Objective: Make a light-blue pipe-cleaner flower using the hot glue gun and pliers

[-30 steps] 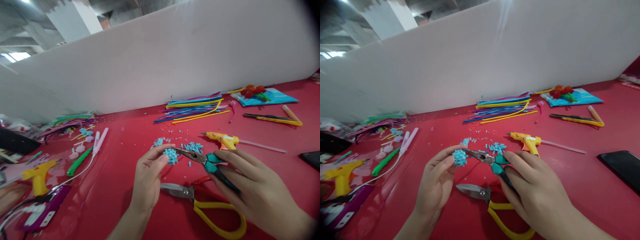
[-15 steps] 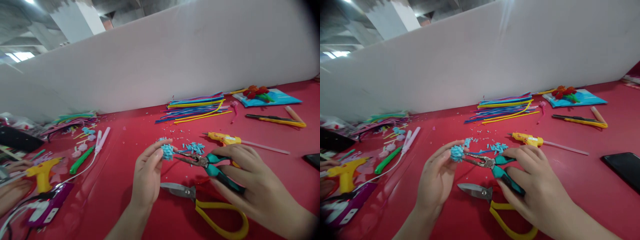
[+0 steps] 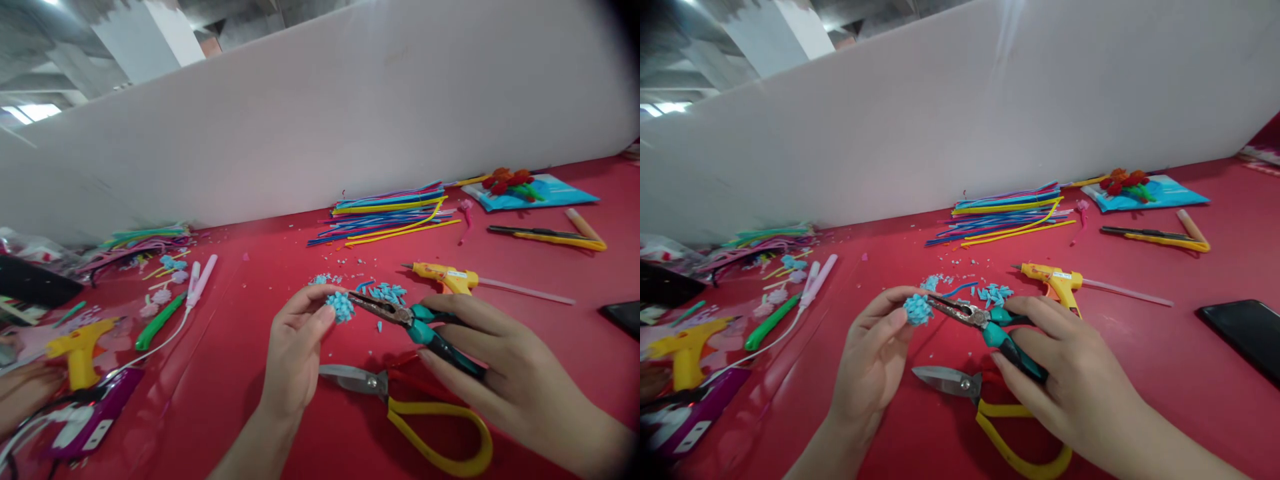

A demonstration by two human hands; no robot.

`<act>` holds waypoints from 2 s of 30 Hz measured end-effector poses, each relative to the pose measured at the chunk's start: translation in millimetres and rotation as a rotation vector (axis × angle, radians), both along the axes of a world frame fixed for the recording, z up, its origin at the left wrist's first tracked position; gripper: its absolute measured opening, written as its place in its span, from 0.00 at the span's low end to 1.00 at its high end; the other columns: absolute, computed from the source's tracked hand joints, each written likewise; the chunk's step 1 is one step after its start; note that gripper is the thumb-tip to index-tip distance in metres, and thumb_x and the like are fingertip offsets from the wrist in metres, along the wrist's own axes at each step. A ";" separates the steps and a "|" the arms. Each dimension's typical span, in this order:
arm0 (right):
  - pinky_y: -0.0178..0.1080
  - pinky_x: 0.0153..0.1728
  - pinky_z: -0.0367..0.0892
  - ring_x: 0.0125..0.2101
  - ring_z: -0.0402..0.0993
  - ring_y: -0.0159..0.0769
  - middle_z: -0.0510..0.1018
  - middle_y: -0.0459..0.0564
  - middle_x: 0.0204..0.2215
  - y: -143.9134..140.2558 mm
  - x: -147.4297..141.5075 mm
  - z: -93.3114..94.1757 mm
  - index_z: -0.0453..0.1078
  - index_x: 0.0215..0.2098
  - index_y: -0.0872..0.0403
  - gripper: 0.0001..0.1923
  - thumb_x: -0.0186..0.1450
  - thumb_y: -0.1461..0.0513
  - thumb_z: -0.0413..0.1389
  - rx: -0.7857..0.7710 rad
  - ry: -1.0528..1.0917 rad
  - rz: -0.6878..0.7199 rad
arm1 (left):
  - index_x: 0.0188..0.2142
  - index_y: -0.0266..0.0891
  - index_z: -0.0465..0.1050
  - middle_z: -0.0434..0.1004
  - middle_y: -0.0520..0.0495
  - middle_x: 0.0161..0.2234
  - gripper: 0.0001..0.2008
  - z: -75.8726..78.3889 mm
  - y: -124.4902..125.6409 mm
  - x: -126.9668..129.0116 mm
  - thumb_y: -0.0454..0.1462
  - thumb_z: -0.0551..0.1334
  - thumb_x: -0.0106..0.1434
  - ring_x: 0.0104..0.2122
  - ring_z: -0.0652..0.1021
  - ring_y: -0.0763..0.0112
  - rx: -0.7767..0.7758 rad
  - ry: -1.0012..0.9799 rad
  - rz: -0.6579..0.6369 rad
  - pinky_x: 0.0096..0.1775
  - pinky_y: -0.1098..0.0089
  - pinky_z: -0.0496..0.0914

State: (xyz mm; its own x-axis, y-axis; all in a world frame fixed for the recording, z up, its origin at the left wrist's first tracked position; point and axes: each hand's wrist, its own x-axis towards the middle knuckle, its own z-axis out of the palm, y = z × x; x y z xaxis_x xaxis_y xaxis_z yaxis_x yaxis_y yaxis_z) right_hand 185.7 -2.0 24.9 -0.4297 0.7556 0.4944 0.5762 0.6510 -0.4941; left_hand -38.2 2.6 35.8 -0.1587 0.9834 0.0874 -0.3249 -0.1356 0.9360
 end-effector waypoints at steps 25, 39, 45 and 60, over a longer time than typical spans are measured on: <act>0.36 0.33 0.73 0.34 0.76 0.36 0.75 0.53 0.39 3.2 1.1 5.3 0.74 0.32 0.52 0.06 0.64 0.64 0.54 0.033 0.049 -0.013 | 0.36 0.40 0.81 0.81 0.49 0.33 0.10 1.3 1.6 -0.3 0.34 0.70 0.52 0.32 0.77 0.75 -0.088 -0.084 -0.066 0.38 0.77 0.71; 0.37 0.32 0.73 0.33 0.77 0.38 0.76 0.53 0.38 2.3 0.4 6.0 0.74 0.32 0.51 0.07 0.64 0.65 0.53 0.061 0.042 -0.009 | 0.37 0.40 0.79 0.80 0.49 0.34 0.07 6.1 0.0 0.8 0.34 0.65 0.58 0.30 0.76 0.75 -0.048 -0.055 -0.132 0.35 0.77 0.71; 0.39 0.33 0.74 0.33 0.76 0.39 0.75 0.53 0.38 2.3 0.1 6.2 0.73 0.29 0.52 0.09 0.64 0.63 0.53 0.040 0.047 0.007 | 0.39 0.39 0.79 0.78 0.48 0.34 0.09 6.7 0.1 1.3 0.35 0.65 0.58 0.31 0.74 0.76 -0.076 -0.026 -0.119 0.35 0.79 0.68; 0.38 0.33 0.73 0.34 0.75 0.37 0.75 0.52 0.38 -1.1 0.2 1.6 0.72 0.28 0.52 0.09 0.65 0.64 0.52 -0.022 0.046 0.019 | 0.38 0.39 0.79 0.76 0.51 0.32 0.07 5.8 -1.5 -0.3 0.35 0.66 0.58 0.28 0.71 0.80 -0.078 -0.047 -0.138 0.33 0.80 0.66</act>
